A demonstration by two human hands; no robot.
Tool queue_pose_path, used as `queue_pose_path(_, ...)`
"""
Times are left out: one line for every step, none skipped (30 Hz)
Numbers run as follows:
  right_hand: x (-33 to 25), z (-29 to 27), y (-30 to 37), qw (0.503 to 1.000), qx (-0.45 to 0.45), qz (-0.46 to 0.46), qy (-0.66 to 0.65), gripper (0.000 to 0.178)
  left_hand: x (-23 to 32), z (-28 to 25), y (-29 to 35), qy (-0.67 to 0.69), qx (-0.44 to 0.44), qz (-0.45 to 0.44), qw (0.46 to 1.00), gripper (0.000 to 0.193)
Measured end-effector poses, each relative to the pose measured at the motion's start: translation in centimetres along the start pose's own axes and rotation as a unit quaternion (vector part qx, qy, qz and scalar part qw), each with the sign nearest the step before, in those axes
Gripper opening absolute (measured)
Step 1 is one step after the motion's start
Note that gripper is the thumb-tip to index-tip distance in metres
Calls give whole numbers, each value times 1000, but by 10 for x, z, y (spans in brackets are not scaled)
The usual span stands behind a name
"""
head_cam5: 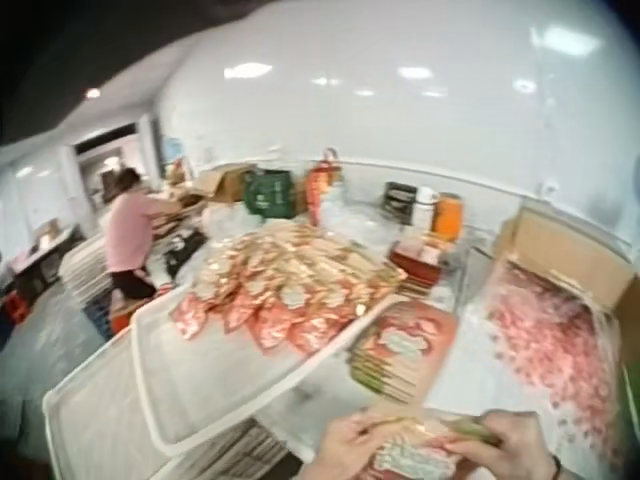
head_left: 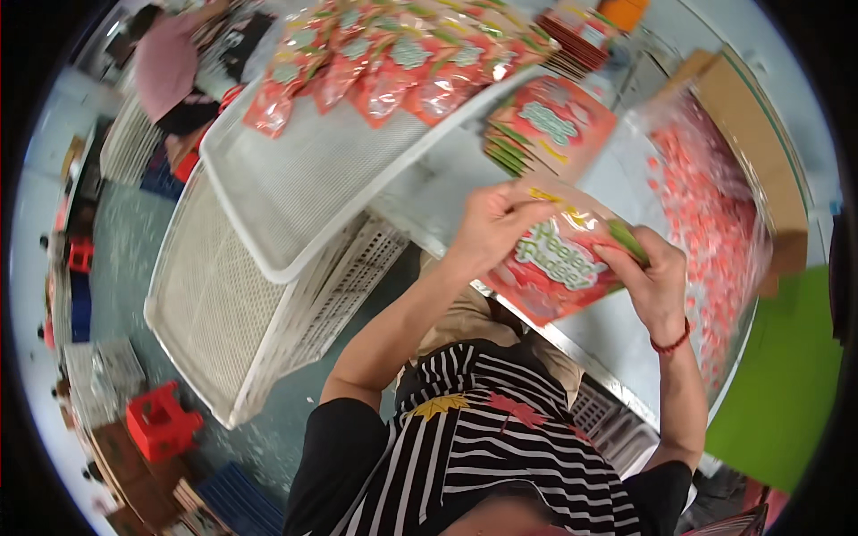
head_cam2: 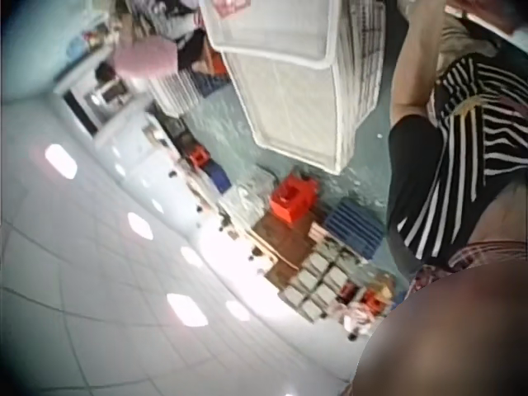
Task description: Packing individual candies into larger bags in a factory setting.
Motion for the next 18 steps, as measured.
queue_pose_path(-4,0,3,1000,14,11,-2,15,4,4,1,18,24,17,999,16)
queue_pose_path(-8,0,2,1000,12,8,-26,16,6,5,3,38,53,34,997,15)
queue_pose_path(-10,-2,1,999,12,6,-50,18,10,6,2,43,40,28,998,15)
queue_pose_path(-11,-6,0,998,22,16,-50,18,16,9,2,85,42,-2,995,14)
queue_pose_path(-12,-9,-1,998,10,44,-50,21,18,9,4,124,49,-32,991,13)
queue_pose_path(-13,-10,-2,996,-3,72,-50,24,16,10,5,125,43,-38,991,13)
queue_pose_path(-14,-11,-3,996,-9,80,-49,27,13,10,6,105,63,-31,992,13)
queue_pose_path(-12,-12,-2,995,-5,84,-51,27,11,10,6,86,84,-23,993,13)
queue_pose_path(-11,-12,-2,997,-39,60,3,28,8,11,6,85,80,-26,993,13)
queue_pose_path(-10,-13,-2,995,-72,36,56,30,5,12,6,40,76,-6,996,13)
queue_pose_path(-13,-10,-5,996,-60,-25,59,25,2,12,6,-5,72,14,997,13)
queue_pose_path(-15,-9,-8,997,-57,-22,56,25,2,12,6,-5,69,11,998,13)
queue_pose_path(-18,-8,-12,992,-94,-21,78,23,2,12,5,-38,64,5,997,13)
queue_pose_path(-18,-8,-15,986,-130,-21,102,23,1,12,4,-70,59,3,996,13)
queue_pose_path(-13,-4,-17,985,-102,-47,131,24,2,12,4,-70,58,3,996,13)
queue_pose_path(-10,-1,-18,985,-100,-47,132,24,4,12,3,-63,48,10,997,12)
queue_pose_path(-8,2,-18,985,-83,-75,130,26,7,11,5,-58,43,15,997,12)
queue_pose_path(-9,4,-18,984,-65,-103,128,29,13,11,6,-60,48,15,997,12)
Point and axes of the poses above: each hand's wrist, its own y-axis away from the middle knuckle, its own z-axis out of the palm, x = y × z, the point moved 1 cm from there along -y, towards the middle knuckle, and after that the axes turned 12 degrees about -x, right-handed, at the moved point
